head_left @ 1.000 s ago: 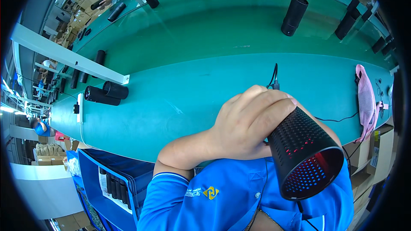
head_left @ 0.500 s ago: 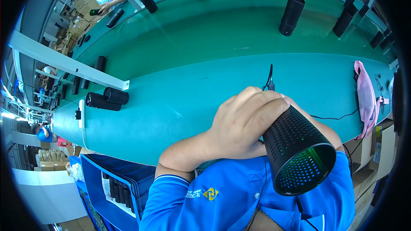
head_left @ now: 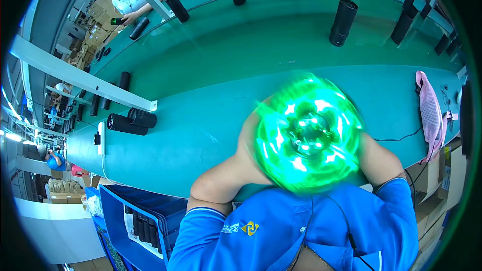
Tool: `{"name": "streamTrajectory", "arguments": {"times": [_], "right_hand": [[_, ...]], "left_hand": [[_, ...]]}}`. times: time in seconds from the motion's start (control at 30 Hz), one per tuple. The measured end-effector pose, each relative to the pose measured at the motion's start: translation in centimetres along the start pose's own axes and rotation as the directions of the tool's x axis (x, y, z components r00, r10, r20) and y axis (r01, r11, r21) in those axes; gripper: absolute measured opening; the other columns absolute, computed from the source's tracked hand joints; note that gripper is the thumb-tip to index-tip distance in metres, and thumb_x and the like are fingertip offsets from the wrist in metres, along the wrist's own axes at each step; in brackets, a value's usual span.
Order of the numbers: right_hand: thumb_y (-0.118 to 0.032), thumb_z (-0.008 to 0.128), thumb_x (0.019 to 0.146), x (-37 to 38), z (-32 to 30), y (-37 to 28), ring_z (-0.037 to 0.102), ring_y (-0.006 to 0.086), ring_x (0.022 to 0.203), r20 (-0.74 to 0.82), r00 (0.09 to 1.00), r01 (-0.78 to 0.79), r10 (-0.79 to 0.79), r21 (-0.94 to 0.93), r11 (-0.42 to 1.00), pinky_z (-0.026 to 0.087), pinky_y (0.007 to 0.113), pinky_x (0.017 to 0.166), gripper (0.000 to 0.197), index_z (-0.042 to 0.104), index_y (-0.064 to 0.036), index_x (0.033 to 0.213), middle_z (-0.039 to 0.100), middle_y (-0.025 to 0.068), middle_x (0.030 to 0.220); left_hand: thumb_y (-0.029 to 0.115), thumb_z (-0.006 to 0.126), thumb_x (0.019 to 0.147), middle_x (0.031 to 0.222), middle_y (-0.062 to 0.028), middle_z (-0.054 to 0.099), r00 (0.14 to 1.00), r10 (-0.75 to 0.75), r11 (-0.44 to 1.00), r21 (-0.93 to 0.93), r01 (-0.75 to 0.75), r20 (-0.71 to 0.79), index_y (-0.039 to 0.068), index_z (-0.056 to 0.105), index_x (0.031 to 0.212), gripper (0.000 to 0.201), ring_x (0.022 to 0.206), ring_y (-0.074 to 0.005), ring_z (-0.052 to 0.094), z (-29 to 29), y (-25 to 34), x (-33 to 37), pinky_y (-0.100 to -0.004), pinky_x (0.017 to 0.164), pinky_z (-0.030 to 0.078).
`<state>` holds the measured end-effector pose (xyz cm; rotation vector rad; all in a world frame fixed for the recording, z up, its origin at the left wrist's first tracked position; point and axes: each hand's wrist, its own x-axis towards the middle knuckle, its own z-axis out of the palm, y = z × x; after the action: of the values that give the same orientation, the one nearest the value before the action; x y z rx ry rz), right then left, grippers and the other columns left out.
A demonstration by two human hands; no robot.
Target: Testing electronic speakers by plugging them into a power source and checking the LED lights on an assembly line.
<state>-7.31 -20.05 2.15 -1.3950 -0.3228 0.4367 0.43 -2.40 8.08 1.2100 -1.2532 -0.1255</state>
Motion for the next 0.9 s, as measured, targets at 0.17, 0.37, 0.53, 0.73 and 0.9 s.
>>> {"name": "streamTrajectory", "arguments": {"times": [0.17,0.37,0.53,0.73,0.9], "right_hand": [[-0.013,0.061,0.085,-0.2,-2.5,-4.5,0.052,0.0189,0.069,0.484,0.856,0.295,-0.181,-0.171,0.94,0.043,0.029,0.064,0.018,0.062,0.0004,0.097,0.062,0.0097,0.087],[-0.011,0.063,0.077,0.6,-0.5,-9.0,0.049,0.0195,0.069,-0.155,0.667,0.263,-0.729,-0.866,0.425,0.039,0.029,0.064,0.013,0.059,-0.0021,0.086,0.058,0.0069,0.081],[-0.006,0.057,0.081,2.5,0.6,-7.0,0.048,0.0177,0.068,-0.213,0.824,0.237,-0.525,-0.713,0.66,0.039,0.029,0.062,0.009,0.058,-0.0021,0.09,0.056,0.006,0.079],[-0.007,0.058,0.082,2.6,1.2,-6.3,0.047,0.0169,0.056,-0.232,0.899,0.15,-0.373,-0.636,0.757,0.038,0.027,0.053,0.007,0.06,-0.0033,0.087,0.058,0.0043,0.073],[-0.012,0.062,0.082,2.3,-0.5,-5.5,0.048,0.0161,0.052,0.085,0.617,0.36,-0.782,-0.915,0.185,0.038,0.029,0.05,0.01,0.064,-0.0022,0.08,0.06,0.0049,0.071]], "left_hand": [[0.028,0.065,0.079,0.116,-0.0209,0.054,0.891,-0.39,0.819,-0.53,0.222,-0.23,0.004,0.032,0.134,0.069,0.091,-0.0298,0.06,-2.3,-1.2,0.3,-0.038,0.077,0.053],[0.019,0.06,0.077,0.11,-0.0194,0.054,0.846,-0.451,0.731,-0.662,0.166,-0.285,0.003,0.031,0.131,0.063,0.094,-0.0299,0.06,-2.4,-1.7,0.0,-0.0383,0.079,0.051],[0.032,0.058,0.076,0.103,-0.0187,0.054,0.924,-0.265,0.79,-0.611,0.045,-0.275,0.004,0.027,0.137,0.074,0.087,-0.0301,0.06,-2.3,-1.5,-0.1,-0.0391,0.073,0.053],[0.032,0.058,0.074,0.101,-0.0187,0.053,0.942,-0.275,0.763,-0.64,0.091,-0.193,0.004,0.027,0.136,0.075,0.083,-0.0289,0.059,-3.3,-1.8,0.0,-0.0376,0.067,0.053],[0.031,0.059,0.071,0.1,-0.0187,0.053,0.966,-0.225,0.766,-0.636,0.096,-0.125,0.003,0.029,0.134,0.075,0.081,-0.0287,0.059,-3.7,-1.2,0.0,-0.0362,0.062,0.051]]}}
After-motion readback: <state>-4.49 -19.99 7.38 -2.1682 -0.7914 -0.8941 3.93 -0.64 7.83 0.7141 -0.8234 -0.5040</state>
